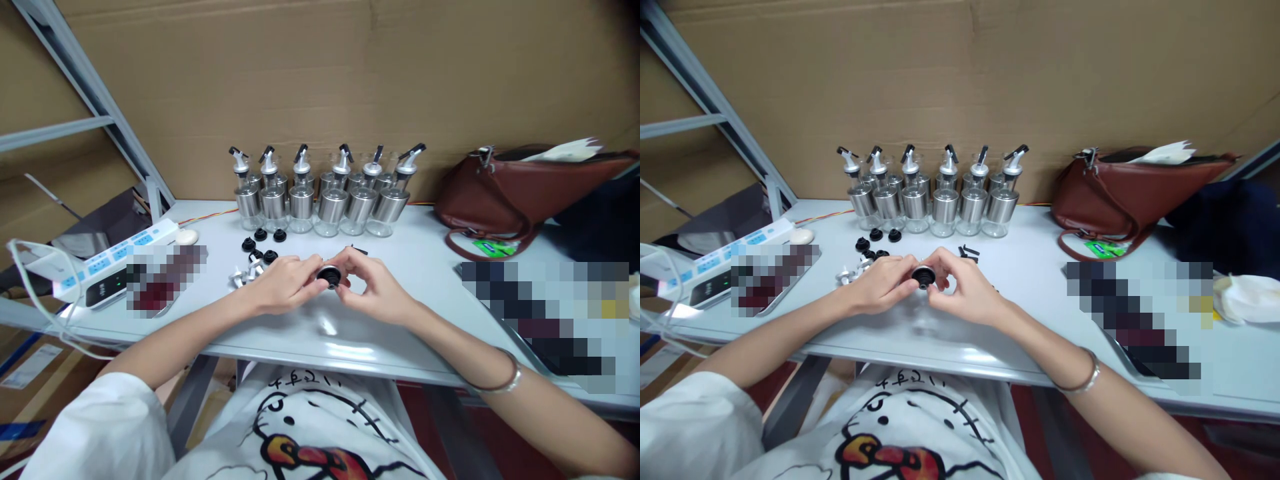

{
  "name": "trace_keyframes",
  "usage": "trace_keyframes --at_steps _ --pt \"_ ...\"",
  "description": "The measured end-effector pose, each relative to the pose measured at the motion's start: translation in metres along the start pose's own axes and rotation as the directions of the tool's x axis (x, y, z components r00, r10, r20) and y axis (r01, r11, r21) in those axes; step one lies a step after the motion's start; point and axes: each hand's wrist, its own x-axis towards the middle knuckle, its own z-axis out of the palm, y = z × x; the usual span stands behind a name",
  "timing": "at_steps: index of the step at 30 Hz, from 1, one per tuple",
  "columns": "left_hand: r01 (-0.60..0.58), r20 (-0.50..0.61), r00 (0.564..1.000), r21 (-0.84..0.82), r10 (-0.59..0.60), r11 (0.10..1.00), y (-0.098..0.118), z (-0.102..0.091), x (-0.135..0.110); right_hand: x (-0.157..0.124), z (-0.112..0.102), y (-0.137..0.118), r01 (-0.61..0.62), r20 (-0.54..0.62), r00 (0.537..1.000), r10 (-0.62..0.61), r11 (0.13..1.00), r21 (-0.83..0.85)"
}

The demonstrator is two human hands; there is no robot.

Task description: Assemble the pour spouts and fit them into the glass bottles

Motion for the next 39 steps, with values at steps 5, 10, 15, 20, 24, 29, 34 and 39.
trace_keyframes --at_steps 5,10,15,20,24,29,34,39 --pt "-0.014 -0.008 1.0 -0.016 0.013 1.0 0.0018 -0.0029 0.0005 -0.0003 -0.0001 0.0011 0.023 0.0 1.0 -0.023 0.999 -0.022" --pt "-0.031 -0.038 0.999 -0.028 0.03 0.999 0.0014 -0.0018 0.0006 0.0003 0.0018 0.0022 0.039 0.021 0.999 -0.038 0.998 -0.042" --pt "0.005 -0.025 1.0 -0.038 -0.006 0.999 0.0024 -0.0009 0.0005 0.0002 0.0027 0.0028 0.032 0.03 0.999 -0.029 0.994 -0.101" --pt "0.08 0.084 0.993 -0.014 -0.078 0.997 0.0051 -0.0028 0.0005 0.0003 0.0035 0.0035 0.067 0.094 0.994 -0.048 0.975 -0.21" --pt "0.087 0.121 0.989 -0.019 -0.084 0.996 0.0071 -0.0025 0.0004 -0.0003 0.0032 0.0023 0.107 0.122 0.989 -0.078 0.962 -0.25" --pt "0.033 0.062 0.998 0.011 -0.034 0.999 0.0095 0.0 0.0006 -0.0003 0.0033 -0.0006 0.159 0.116 0.984 -0.132 0.951 -0.267" --pt "0.01 0.001 1.0 0.035 -0.01 0.999 0.0094 0.004 0.0005 -0.0004 0.0044 -0.0009 0.158 0.106 0.985 -0.134 0.95 -0.27" --pt "0.013 -0.012 1.0 0.004 -0.013 1.0 0.0095 0.0033 0.0002 -0.0019 0.0046 -0.0017 0.137 0.094 0.989 -0.116 0.956 -0.26"
